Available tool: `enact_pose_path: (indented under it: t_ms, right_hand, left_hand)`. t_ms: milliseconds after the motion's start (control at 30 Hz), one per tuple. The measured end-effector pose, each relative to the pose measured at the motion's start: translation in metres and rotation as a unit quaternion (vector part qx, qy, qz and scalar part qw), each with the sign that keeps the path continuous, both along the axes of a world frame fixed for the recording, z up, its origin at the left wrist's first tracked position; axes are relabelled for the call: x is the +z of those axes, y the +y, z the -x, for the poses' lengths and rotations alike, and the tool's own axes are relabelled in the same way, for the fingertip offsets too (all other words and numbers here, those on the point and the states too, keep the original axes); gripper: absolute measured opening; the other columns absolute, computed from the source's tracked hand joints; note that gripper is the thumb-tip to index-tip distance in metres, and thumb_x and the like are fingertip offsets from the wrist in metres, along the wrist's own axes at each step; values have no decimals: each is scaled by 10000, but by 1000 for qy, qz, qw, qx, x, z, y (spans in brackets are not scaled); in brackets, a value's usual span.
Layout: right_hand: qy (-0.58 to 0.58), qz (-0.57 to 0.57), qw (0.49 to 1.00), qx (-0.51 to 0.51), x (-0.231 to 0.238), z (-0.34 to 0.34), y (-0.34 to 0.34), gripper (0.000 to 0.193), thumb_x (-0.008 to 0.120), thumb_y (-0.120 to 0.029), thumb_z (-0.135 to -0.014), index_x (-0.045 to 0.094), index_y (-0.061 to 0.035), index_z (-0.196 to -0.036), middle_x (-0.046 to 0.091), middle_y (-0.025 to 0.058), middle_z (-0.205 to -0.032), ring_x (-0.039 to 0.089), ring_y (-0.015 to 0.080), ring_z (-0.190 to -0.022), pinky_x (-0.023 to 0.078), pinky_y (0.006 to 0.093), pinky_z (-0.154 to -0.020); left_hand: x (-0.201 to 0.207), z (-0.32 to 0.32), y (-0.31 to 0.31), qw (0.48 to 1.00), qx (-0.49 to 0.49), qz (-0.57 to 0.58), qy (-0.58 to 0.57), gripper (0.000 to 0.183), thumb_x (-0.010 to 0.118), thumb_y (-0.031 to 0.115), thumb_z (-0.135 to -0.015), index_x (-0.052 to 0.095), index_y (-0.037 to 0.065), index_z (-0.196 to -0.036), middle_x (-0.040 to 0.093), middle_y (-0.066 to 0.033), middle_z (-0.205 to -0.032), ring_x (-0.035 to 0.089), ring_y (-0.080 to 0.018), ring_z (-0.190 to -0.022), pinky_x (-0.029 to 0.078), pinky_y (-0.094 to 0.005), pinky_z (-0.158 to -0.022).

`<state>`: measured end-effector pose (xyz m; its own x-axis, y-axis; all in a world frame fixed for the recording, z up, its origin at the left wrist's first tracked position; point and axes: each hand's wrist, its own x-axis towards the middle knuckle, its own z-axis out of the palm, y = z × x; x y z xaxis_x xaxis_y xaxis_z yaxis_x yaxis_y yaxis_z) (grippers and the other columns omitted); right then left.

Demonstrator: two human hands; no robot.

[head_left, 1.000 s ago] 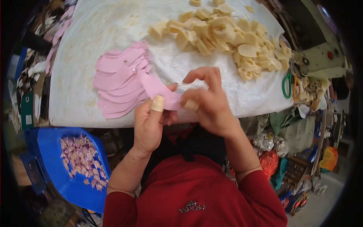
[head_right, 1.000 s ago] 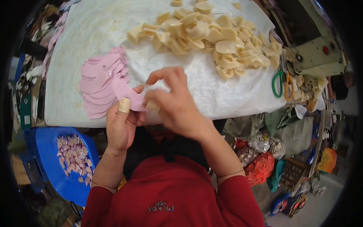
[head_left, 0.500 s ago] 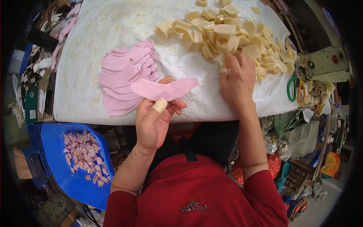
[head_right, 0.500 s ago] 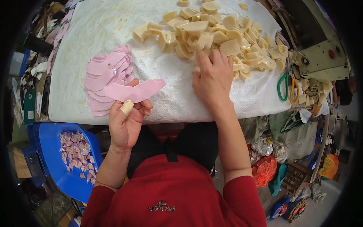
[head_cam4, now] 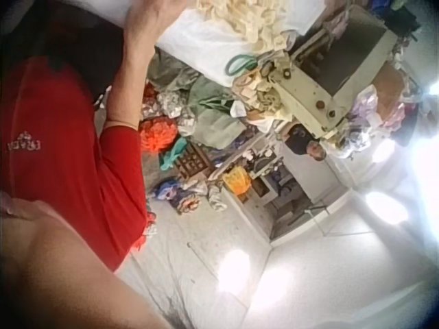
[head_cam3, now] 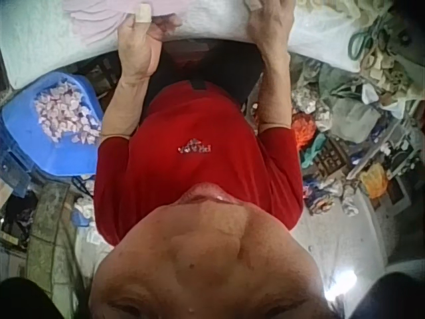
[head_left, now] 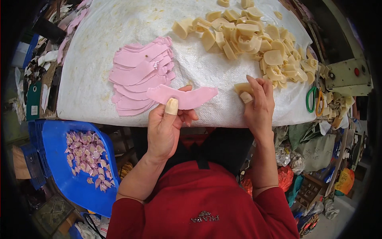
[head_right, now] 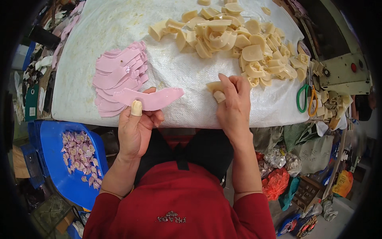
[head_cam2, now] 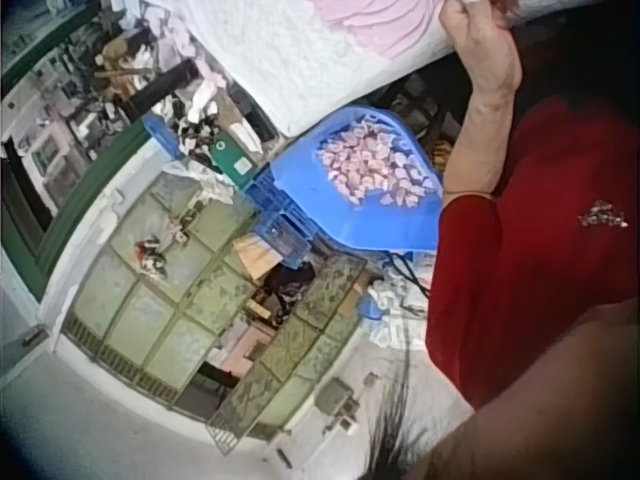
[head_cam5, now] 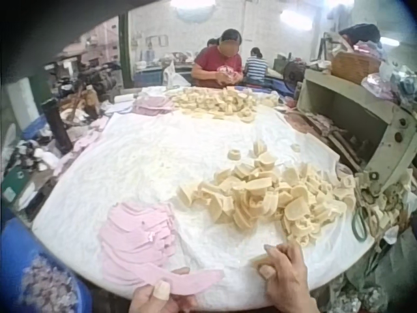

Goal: Manually assembling pink and beige shoe components at a workbench.

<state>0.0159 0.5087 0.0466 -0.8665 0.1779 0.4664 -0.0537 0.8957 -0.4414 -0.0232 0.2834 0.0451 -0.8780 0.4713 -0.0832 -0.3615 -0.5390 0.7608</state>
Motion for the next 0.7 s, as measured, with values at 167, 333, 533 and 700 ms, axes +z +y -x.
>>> enact_pose_path:
  t_ms: [167, 333, 533, 700]
  right_hand:
    - [-31, 6, 999, 8, 12, -11, 5, 458, 577, 126, -663, 580, -29, -1093, 557, 166, -966, 581, 315, -873, 486, 338, -761]
    - [96, 393, 891, 205, 38, -14, -43, 438, 568, 158, -706, 552, -32, -1101, 606, 199, -1020, 627, 309, -929, 524, 345, -774]
    - [219, 255, 906, 259, 13, 7, -72, 403, 586, 150, -712, 547, -28, -1072, 606, 177, -1040, 614, 320, -890, 517, 366, -739]
    - [244, 213, 905, 278, 10, 10, -75, 376, 627, 94, -718, 547, -35, -1062, 602, 144, -1023, 580, 311, -863, 502, 381, -737]
  left_hand:
    - [1, -4, 1, 999, 18, 18, 20, 409, 406, 253, -998, 508, -82, -1210, 608, -124, -1077, 567, -130, -840, 438, -254, -694]
    - [6, -10, 8, 996, 79, 35, 32, 414, 450, 254, -976, 490, -87, -1208, 569, -157, -1151, 575, -188, -983, 464, -325, -867]
    - [20, -17, 6, 999, 0, -49, 11, 409, 404, 216, -996, 462, -114, -1231, 547, -177, -1205, 546, -205, -1112, 434, -338, -967]
    - [19, -19, 5, 999, 10, -33, 24, 414, 405, 209, -996, 446, -116, -1248, 548, -166, -1205, 557, -185, -1083, 442, -308, -946]
